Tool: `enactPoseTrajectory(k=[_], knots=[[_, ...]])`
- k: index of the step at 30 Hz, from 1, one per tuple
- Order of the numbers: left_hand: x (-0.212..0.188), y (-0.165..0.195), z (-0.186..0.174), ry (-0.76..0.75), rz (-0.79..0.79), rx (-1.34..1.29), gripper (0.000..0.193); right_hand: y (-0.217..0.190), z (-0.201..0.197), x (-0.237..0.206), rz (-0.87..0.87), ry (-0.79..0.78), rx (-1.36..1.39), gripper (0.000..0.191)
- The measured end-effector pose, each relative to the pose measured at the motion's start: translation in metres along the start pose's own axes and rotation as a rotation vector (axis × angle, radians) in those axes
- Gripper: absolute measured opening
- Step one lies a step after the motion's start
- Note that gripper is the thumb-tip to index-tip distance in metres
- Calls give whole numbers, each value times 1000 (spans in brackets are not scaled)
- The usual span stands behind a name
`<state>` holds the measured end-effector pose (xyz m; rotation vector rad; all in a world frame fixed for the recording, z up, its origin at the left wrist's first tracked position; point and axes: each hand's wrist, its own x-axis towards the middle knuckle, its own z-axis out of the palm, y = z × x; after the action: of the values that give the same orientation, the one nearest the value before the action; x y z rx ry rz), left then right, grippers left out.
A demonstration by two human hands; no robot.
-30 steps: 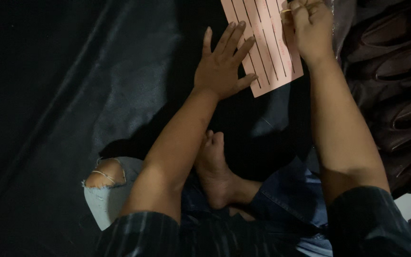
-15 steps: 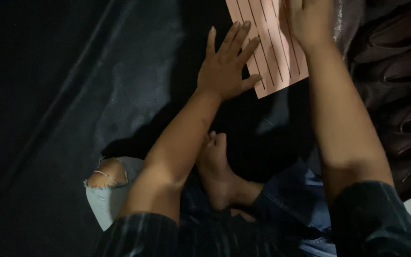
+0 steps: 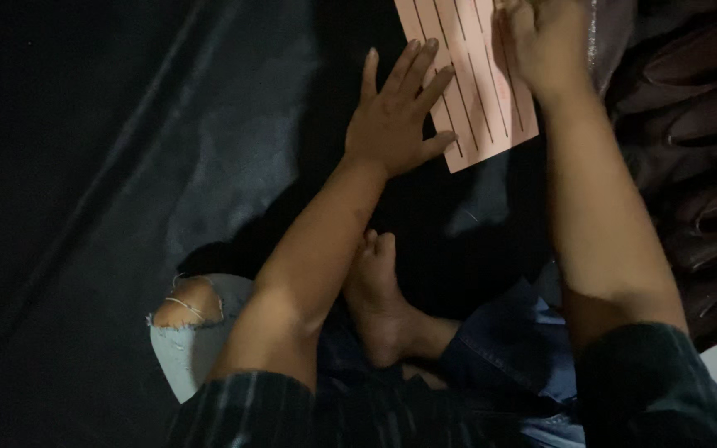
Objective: The person sits on a large black fabric spread on the floor and uses a pink paper template to mark lines onto the material with a pencil. They position the template, trace along its edges, and reposition it to create multiple parallel lines.
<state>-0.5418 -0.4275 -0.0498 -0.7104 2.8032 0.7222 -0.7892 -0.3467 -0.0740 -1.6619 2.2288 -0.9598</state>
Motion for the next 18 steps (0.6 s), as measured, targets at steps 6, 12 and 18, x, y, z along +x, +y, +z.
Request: enactPoseTrajectory(k=[6, 12, 18], knots=[[0, -2, 7, 43, 18, 18, 87, -12, -14, -46, 341, 46, 386, 20], [2, -1, 8, 48, 13, 9, 89, -3, -14, -60, 323, 14, 464, 20], [1, 0, 8, 22, -6, 16, 89, -10, -1, -47, 299, 51, 339, 21]])
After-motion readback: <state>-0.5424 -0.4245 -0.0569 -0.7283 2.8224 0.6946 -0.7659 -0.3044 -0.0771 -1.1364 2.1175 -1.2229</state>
